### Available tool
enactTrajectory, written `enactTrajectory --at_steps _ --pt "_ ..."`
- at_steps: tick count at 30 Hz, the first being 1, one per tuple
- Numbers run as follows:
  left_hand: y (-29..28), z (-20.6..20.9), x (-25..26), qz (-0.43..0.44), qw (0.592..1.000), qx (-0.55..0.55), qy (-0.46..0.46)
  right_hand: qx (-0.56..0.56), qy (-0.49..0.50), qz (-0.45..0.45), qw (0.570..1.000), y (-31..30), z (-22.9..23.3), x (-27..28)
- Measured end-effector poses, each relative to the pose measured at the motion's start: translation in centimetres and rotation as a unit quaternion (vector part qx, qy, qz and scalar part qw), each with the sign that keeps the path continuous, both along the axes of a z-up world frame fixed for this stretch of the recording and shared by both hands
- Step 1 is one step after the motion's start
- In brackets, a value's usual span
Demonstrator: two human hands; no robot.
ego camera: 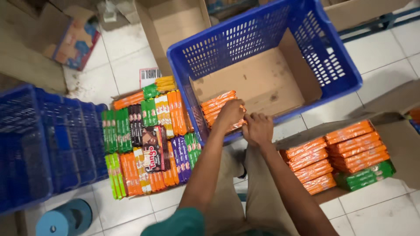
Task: The person sits on a small stool and transfers stacks of orange and green snack packets from a cardboard box into a blue plastic basket. They arrange the packets in neat rows within the basket, occasionally adjusting the stacks to fit them properly.
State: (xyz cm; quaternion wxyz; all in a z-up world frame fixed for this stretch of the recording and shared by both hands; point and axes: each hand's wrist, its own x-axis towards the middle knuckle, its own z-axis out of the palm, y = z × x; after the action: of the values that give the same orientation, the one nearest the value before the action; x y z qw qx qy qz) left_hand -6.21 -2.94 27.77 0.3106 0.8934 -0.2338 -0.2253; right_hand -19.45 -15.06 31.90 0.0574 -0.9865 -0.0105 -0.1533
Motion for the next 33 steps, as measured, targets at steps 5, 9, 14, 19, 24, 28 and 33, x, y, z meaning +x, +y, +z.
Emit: enactTrajectory --at_steps 5,9,14,19,24,28,33 --pt "-0.1 8.7 -14.9 0.106 0.888 -0.243 -0.376 -0.042 0.032 0.02 0.998 -1.4 -3.0 -1.6" --pt "-1.3 13.2 -26.3 0.117 0.893 -0.237 -0.365 0.112 0.008 -0.06 0.992 -3.3 -0.5 -7.7" --pt "-3.0 4.3 -34.6 -0.06 0.968 -0.149 -0.191 0.277 0.121 -0.182 0.936 -7.9 -2.7 -18.6" --pt "-4.0 4.2 -34.3 -0.101 0.978 -0.085 -0.162 0.349 0.274 -0.305 0.843 -14.9 -21.9 -27.9" --pt "-5.5 3.4 -33.9 -0.109 0.966 -0.075 -0.221 0.321 0.245 -0.283 0.87 -16.6 -24.6 -31.0" --pt "-6.2 3.4 -33.6 -0.11 0.969 -0.063 -0.21 0.376 0.237 -0.325 0.835 -16.0 -16.7 -27.2" --pt "-7.1 4.2 -32.5 -0.109 0.972 -0.025 -0.208 0.422 0.276 -0.372 0.779 -19.6 -26.8 -21.2"
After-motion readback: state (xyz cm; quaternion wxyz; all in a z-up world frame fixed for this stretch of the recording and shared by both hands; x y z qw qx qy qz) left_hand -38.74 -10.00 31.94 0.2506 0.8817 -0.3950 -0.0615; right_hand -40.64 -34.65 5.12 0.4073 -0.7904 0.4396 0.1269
